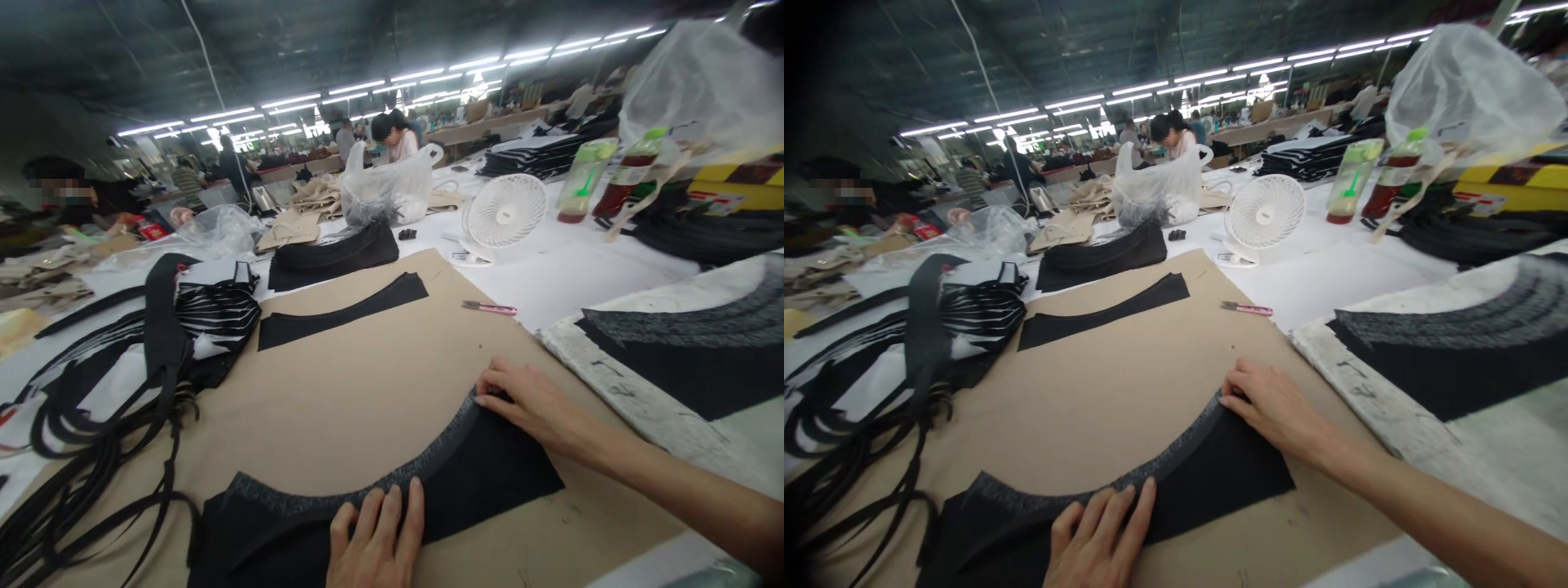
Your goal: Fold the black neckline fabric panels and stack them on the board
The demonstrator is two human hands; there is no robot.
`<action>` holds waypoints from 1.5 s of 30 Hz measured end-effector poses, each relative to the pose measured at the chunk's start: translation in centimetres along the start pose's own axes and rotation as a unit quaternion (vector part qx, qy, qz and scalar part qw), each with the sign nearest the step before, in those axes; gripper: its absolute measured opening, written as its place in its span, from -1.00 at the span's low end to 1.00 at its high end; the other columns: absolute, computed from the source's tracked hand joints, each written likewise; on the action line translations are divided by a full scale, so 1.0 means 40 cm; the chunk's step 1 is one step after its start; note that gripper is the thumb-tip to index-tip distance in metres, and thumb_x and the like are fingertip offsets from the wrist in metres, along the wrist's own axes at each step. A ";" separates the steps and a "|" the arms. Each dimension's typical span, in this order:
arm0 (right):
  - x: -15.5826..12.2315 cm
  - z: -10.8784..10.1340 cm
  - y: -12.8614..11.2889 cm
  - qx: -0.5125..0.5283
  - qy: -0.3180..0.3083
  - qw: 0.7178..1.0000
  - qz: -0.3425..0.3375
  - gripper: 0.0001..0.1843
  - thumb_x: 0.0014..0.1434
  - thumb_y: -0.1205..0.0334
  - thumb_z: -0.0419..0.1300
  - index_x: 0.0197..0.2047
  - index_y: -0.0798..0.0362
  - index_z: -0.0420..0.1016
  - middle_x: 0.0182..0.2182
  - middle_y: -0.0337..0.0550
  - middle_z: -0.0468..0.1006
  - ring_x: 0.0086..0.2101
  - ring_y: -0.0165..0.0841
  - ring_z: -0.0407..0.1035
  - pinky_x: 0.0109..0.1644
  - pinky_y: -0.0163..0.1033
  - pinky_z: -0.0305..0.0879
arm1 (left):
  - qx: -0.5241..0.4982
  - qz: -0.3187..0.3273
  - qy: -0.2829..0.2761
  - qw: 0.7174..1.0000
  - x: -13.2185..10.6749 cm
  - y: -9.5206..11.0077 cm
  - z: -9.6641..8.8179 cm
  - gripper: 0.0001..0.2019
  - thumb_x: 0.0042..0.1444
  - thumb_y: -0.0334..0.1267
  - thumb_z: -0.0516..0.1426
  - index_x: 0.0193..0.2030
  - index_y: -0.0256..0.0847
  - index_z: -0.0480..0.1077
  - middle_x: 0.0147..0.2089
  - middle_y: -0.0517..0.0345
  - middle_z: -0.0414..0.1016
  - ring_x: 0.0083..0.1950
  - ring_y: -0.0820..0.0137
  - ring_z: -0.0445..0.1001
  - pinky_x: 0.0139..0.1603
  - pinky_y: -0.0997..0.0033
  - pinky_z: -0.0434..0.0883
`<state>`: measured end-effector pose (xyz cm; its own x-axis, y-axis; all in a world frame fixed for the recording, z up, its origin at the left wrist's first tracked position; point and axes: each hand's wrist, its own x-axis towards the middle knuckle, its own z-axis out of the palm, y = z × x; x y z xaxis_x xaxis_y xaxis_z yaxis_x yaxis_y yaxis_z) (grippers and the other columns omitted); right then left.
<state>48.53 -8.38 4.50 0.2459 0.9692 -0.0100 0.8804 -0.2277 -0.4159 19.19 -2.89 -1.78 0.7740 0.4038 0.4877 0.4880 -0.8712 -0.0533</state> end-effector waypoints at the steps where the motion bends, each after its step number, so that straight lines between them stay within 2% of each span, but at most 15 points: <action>1: -0.004 -0.004 -0.013 -0.015 0.017 0.999 -0.031 -0.80 0.30 0.21 0.06 -0.28 0.01 0.50 -0.24 -0.12 0.46 -0.27 -0.30 0.33 -0.13 -0.17 0.18 | -0.009 0.001 -0.002 1.000 0.003 0.000 -0.004 -0.64 0.23 -0.31 0.07 0.16 0.00 0.38 -0.12 0.16 0.56 -0.08 0.32 0.45 -0.05 0.22 0.15; 3: -0.022 -0.004 -0.046 -0.024 0.035 0.991 -0.128 -0.76 0.34 0.26 -0.01 -0.15 -0.02 0.50 -0.19 -0.09 0.45 -0.20 -0.27 0.33 -0.07 -0.13 0.20 | -0.020 0.003 -0.005 1.000 0.008 0.001 -0.008 -0.67 0.28 -0.26 0.02 0.15 -0.05 0.38 -0.12 0.14 0.56 -0.07 0.33 0.43 -0.04 0.20 0.13; 5: -0.049 0.010 -0.077 -0.025 0.024 0.973 -0.227 -0.72 0.34 0.30 -0.02 -0.03 -0.05 0.48 -0.14 -0.09 0.46 -0.16 -0.27 0.34 -0.04 -0.12 0.23 | -0.020 0.003 -0.007 1.000 0.012 0.003 -0.011 -0.68 0.32 -0.25 -0.03 0.15 -0.07 0.38 -0.11 0.12 0.55 -0.05 0.33 0.41 -0.03 0.20 0.11; 8: -0.088 0.049 -0.099 -0.063 -0.002 0.951 -0.302 -0.66 0.29 0.30 0.08 0.11 -0.07 0.42 -0.03 -0.09 0.48 -0.05 -0.23 0.34 0.06 -0.07 0.25 | -0.016 0.004 -0.004 1.000 0.013 0.006 -0.011 -0.67 0.34 -0.24 -0.07 0.14 -0.05 0.38 -0.10 0.12 0.54 -0.03 0.34 0.38 0.00 0.21 0.10; 11: -0.109 0.078 -0.095 -0.094 -0.011 0.948 -0.304 -0.56 0.27 0.21 0.15 0.21 -0.07 0.34 0.08 -0.09 0.46 0.05 -0.20 0.32 0.14 -0.03 0.26 | -0.024 0.006 -0.005 1.000 0.013 0.005 -0.013 -0.67 0.34 -0.23 -0.07 0.17 -0.04 0.35 -0.08 0.15 0.52 -0.01 0.35 0.34 0.01 0.22 0.10; 15: -0.110 0.097 -0.073 -0.103 0.018 0.952 -0.286 -0.50 0.28 0.09 0.14 0.28 -0.16 0.28 0.10 -0.16 0.47 0.04 -0.23 0.35 0.10 -0.05 0.31 | -0.029 0.007 -0.012 0.999 0.017 0.000 -0.030 -0.65 0.32 -0.20 -0.05 0.19 -0.08 0.33 -0.07 0.12 0.50 0.00 0.33 0.32 0.00 0.22 0.09; 19: -0.094 0.154 -0.018 -0.120 0.110 0.929 -0.332 -0.50 0.27 0.02 0.11 0.27 -0.22 0.28 0.08 -0.20 0.48 0.00 -0.18 0.38 0.05 -0.03 0.28 | -0.034 0.021 -0.057 0.998 0.025 -0.003 -0.059 -0.60 0.27 -0.16 0.02 0.22 -0.14 0.28 -0.05 0.10 0.48 -0.04 0.32 0.32 -0.05 0.22 0.12; 23: -0.067 0.214 0.006 -0.090 0.190 0.916 -0.343 -0.53 0.30 0.15 -0.01 0.25 -0.26 0.28 0.02 -0.21 0.51 -0.04 -0.14 0.39 0.05 0.02 0.18 | -0.094 -0.014 -0.095 0.991 0.028 -0.011 -0.073 -0.59 0.23 -0.18 0.05 0.21 -0.15 0.26 -0.04 0.12 0.47 -0.07 0.34 0.34 -0.14 0.23 0.14; 25: -0.061 0.215 -0.019 -0.084 0.203 0.909 -0.355 -0.54 0.28 0.18 0.01 0.23 -0.25 0.30 0.00 -0.19 0.51 -0.05 -0.15 0.38 0.05 0.00 0.18 | -0.128 -0.044 -0.088 0.987 0.023 -0.013 -0.079 -0.65 0.23 -0.21 0.04 0.16 -0.11 0.29 0.05 0.13 0.44 -0.04 0.36 0.35 -0.15 0.24 0.13; 28: -0.059 0.185 -0.084 -0.115 0.220 0.895 -0.371 -0.66 0.26 0.19 0.06 0.08 -0.13 0.43 -0.04 -0.08 0.51 -0.08 -0.12 0.38 0.00 -0.01 0.19 | -0.158 -0.076 -0.076 0.982 0.013 -0.012 -0.084 -0.72 0.24 -0.26 0.04 0.08 -0.08 0.34 0.14 0.15 0.39 0.02 0.40 0.36 -0.11 0.27 0.14; 32: -0.061 0.131 -0.159 -0.151 0.233 0.902 -0.331 -0.77 0.25 0.22 0.04 -0.14 -0.03 0.50 -0.14 -0.02 0.53 -0.19 -0.13 0.41 -0.10 -0.01 0.21 | -0.166 -0.084 -0.055 0.981 -0.003 -0.011 -0.085 -0.77 0.21 -0.27 0.09 0.01 -0.09 0.41 0.04 0.12 0.45 -0.02 0.40 0.39 -0.11 0.30 0.16; 35: -0.072 0.110 -0.207 -0.125 0.206 0.910 -0.337 -0.74 0.24 0.28 0.03 -0.08 -0.06 0.49 -0.15 -0.08 0.53 -0.20 -0.20 0.42 -0.10 -0.09 0.28 | -0.168 -0.098 -0.002 0.981 -0.024 -0.034 -0.101 -0.72 0.21 -0.32 0.06 0.04 -0.07 0.42 -0.04 0.07 0.47 -0.05 0.36 0.41 -0.10 0.29 0.19; 38: -0.078 0.119 -0.258 -0.094 0.163 0.909 -0.371 -0.66 0.22 0.37 0.00 -0.02 -0.02 0.48 -0.14 -0.07 0.55 -0.18 -0.26 0.43 -0.11 -0.17 0.36 | -0.145 -0.150 0.014 0.978 -0.060 -0.089 -0.133 -0.65 0.22 -0.42 0.00 0.09 -0.10 0.39 -0.05 0.04 0.47 -0.03 0.35 0.42 -0.07 0.30 0.28; 41: -0.075 0.148 -0.287 -0.108 0.137 0.903 -0.393 -0.58 0.15 0.49 -0.08 -0.04 0.06 0.48 -0.17 -0.05 0.57 -0.22 -0.26 0.46 -0.15 -0.15 0.40 | -0.100 -0.182 0.014 0.978 -0.112 -0.137 -0.157 -0.67 0.22 -0.45 0.00 0.06 -0.14 0.41 -0.06 0.03 0.47 -0.03 0.33 0.42 -0.10 0.32 0.35; 45: -0.077 0.176 -0.278 -0.131 0.147 0.889 -0.414 -0.53 0.09 0.56 -0.10 -0.03 0.14 0.46 -0.19 -0.04 0.59 -0.25 -0.24 0.47 -0.18 -0.11 0.42 | -0.130 -0.206 0.048 0.969 -0.172 -0.144 -0.166 -0.70 0.24 -0.43 -0.01 0.00 -0.15 0.45 -0.11 -0.01 0.47 -0.08 0.32 0.43 -0.09 0.30 0.36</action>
<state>35.15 -8.18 2.76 -0.4688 0.7577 0.4540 0.8638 0.5007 0.0562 8.40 -2.51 0.96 0.4870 0.7155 0.5009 0.6195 -0.6872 0.3793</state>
